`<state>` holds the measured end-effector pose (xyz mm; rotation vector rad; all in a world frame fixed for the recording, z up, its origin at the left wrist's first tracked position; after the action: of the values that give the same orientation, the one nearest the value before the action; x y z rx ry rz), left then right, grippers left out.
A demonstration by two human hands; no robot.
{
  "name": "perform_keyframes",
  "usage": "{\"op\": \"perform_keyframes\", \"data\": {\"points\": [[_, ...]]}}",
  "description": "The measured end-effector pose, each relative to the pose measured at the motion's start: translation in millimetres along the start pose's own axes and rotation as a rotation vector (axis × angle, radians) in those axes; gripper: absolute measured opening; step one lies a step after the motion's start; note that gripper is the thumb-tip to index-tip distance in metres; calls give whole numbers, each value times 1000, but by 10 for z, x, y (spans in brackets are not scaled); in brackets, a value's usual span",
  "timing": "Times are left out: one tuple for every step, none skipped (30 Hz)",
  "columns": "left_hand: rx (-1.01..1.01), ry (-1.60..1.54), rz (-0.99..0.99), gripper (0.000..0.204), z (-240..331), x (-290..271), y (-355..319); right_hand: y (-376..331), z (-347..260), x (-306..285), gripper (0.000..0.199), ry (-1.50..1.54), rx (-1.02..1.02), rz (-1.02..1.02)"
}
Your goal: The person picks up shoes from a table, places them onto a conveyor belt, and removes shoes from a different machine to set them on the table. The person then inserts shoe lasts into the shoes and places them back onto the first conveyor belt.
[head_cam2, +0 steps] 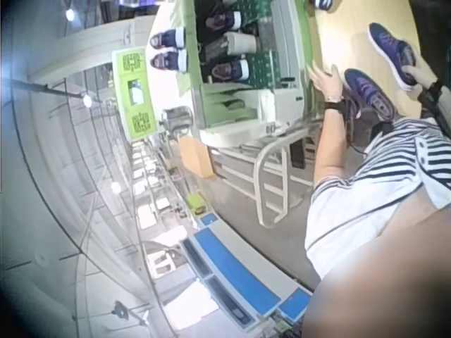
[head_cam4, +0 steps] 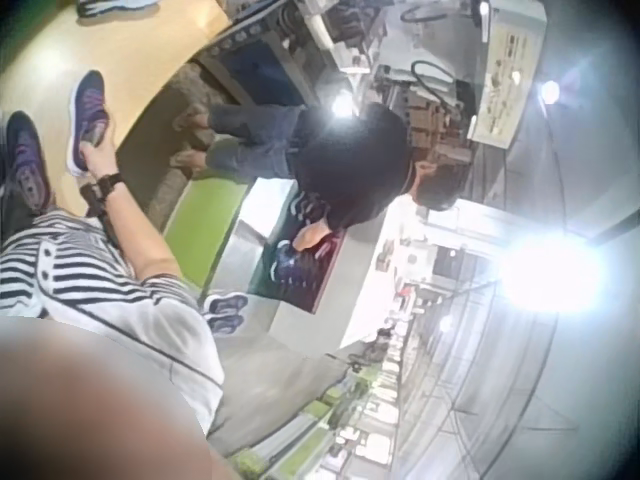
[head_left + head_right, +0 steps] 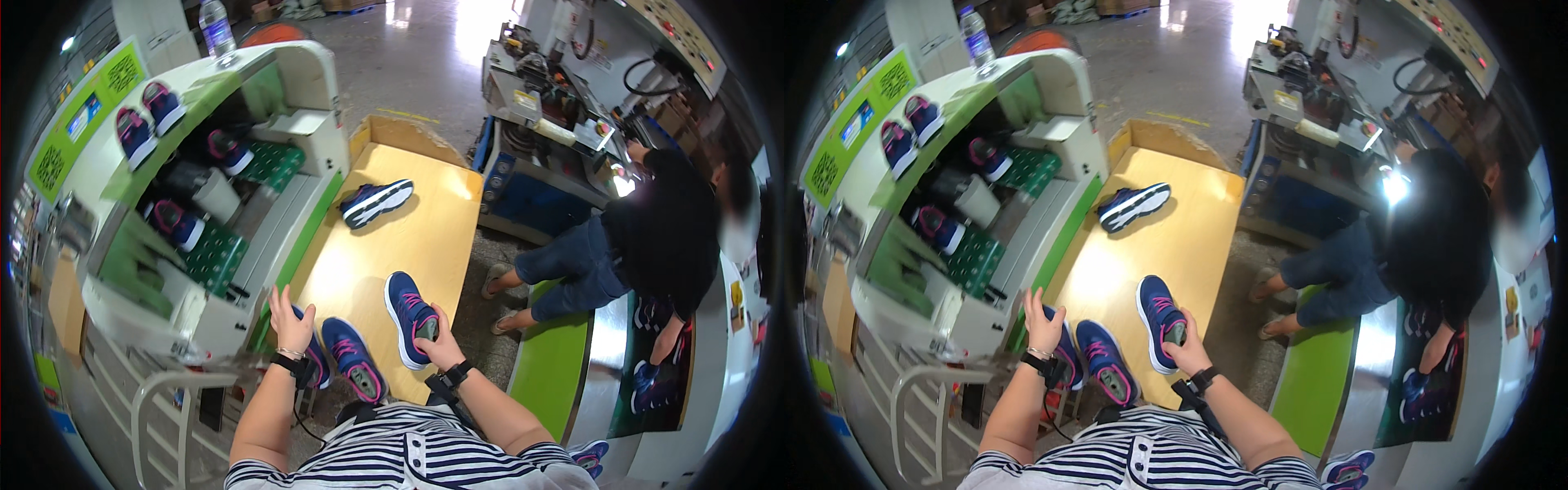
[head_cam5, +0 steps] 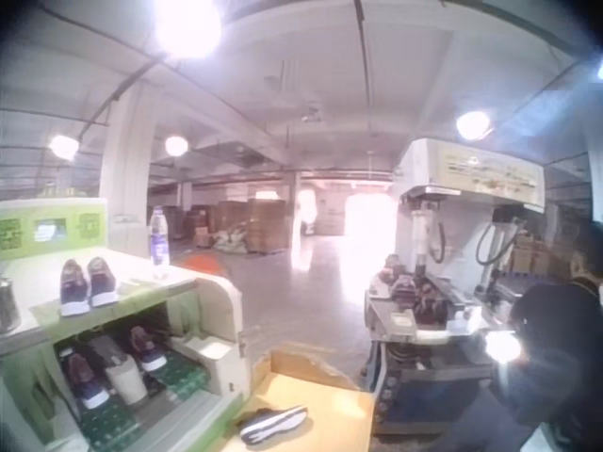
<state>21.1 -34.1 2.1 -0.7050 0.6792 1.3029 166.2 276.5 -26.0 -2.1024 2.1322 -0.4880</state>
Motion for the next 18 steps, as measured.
{"op": "perform_keyframes", "data": {"points": [[46,56,-93,77,333,53,208,-4,10,-153,87,-153,-69,88],[99,53,-124,77,545,122,363,-38,17,-309,85,-310,-129,191],[148,104,-163,77,677,189,561,-78,-68,-309,82,-439,-98,269],[236,142,-217,77,898,364,832,-50,97,-412,76,-547,-164,332],[241,149,-236,77,803,487,1130,22,118,-371,69,-611,-135,341],[318,228,-260,76,937,584,1361,4,139,-331,62,-746,-82,327],[358,259,-263,77,774,644,1725,65,217,-202,62,-742,-202,323],[295,202,-295,76,1048,723,1896,122,361,-249,72,-753,-270,258],[228,432,-275,74,1036,760,2169,184,462,-208,74,-710,-214,226],[130,509,-217,73,1009,804,2397,192,407,-153,74,-707,-193,234],[139,563,-114,74,608,827,2814,263,413,-61,76,-674,-177,211],[5,482,-203,75,1137,1133,2596,129,400,-228,77,-610,-133,202],[6,456,-185,73,617,1237,2963,146,298,-161,79,-617,-140,167],[72,619,-231,73,147,1404,3224,177,255,-116,80,-623,-142,128],[383,399,107,80,463,1666,2898,132,312,-210,80,-613,-113,174],[410,391,72,80,671,1867,2604,102,376,-264,85,-583,-106,189],[303,544,-23,82,852,2018,2331,77,451,-329,89,-555,-103,197],[176,708,-93,85,929,1935,2129,92,449,-318,89,-548,-99,201]]}}
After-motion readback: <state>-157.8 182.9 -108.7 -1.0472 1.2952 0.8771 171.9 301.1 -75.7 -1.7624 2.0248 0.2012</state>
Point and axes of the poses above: each hand's wrist, its own y-axis towards the middle knuckle, its own x-axis out of the palm, z = x × y, the point moved 5 cm from there along y, towards the middle knuckle, and after that the axes turned 14 degrees about -z, right-handed, at the moved point
